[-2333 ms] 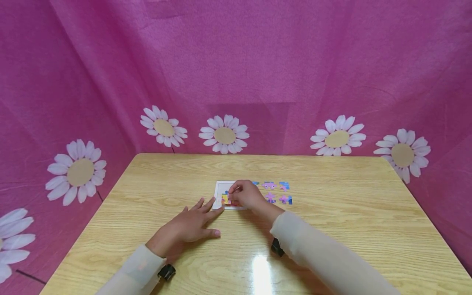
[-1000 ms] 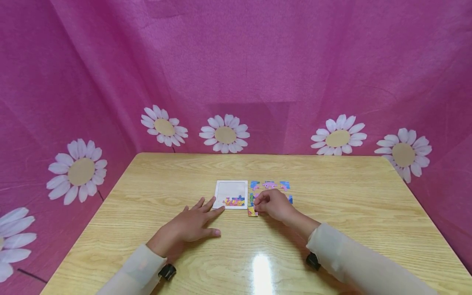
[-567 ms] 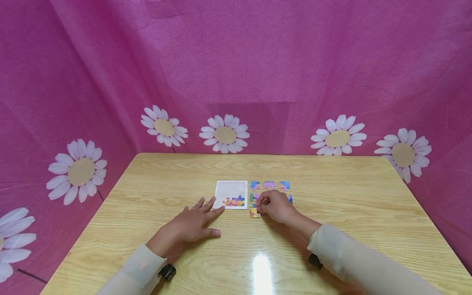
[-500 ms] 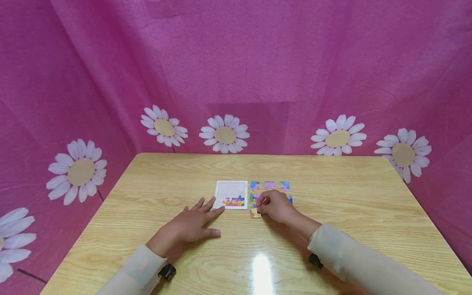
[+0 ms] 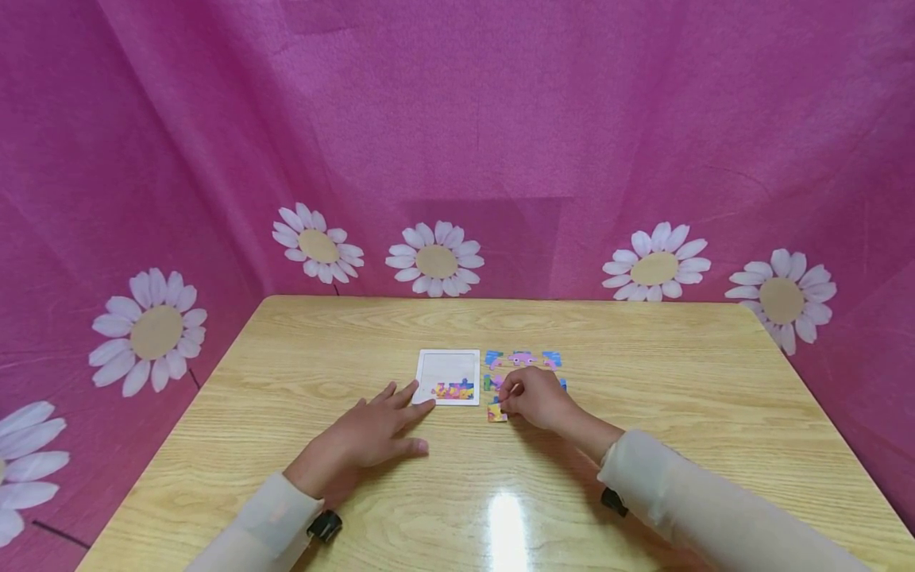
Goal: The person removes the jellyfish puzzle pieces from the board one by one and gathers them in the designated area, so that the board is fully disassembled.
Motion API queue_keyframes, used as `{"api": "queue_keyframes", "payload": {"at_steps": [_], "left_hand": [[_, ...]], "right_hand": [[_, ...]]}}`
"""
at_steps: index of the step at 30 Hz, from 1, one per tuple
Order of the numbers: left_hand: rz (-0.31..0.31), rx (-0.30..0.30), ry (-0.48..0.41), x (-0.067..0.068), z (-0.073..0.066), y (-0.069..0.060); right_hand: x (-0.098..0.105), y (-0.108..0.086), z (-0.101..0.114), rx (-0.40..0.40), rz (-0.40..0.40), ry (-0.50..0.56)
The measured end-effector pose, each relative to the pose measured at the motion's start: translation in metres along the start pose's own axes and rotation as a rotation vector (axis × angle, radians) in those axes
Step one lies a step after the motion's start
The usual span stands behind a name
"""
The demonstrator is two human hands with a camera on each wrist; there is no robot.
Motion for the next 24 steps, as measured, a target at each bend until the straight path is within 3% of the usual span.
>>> {"api": "queue_keyframes", "payload": {"at_steps": [8,15,24], "left_hand": [[-0.008,0.018,0.016,0.002,-0.001,0.004],[-0.020,0.013,0.002,0.005,-0.005,0.008],[0.014,-0.012,0.024,0.003,-0.011,0.014]], "right_hand": [[0.003,0.000,0.004,0.028,0.017,-0.015],[0.006,0.005,0.013,0.075,-0.015,-0.040],[-0.007,0.018,0.037,0.091,0.023,0.035]]}}
Point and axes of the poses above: each hand's wrist, its own y-axis towards the middle knuckle, its own x-axis out of the back of the hand, z = x × y, the point moved 6 cm from there along y, towards the middle knuckle, and after that the axes turned 7 degrees about -x, right-handed, at the moved point
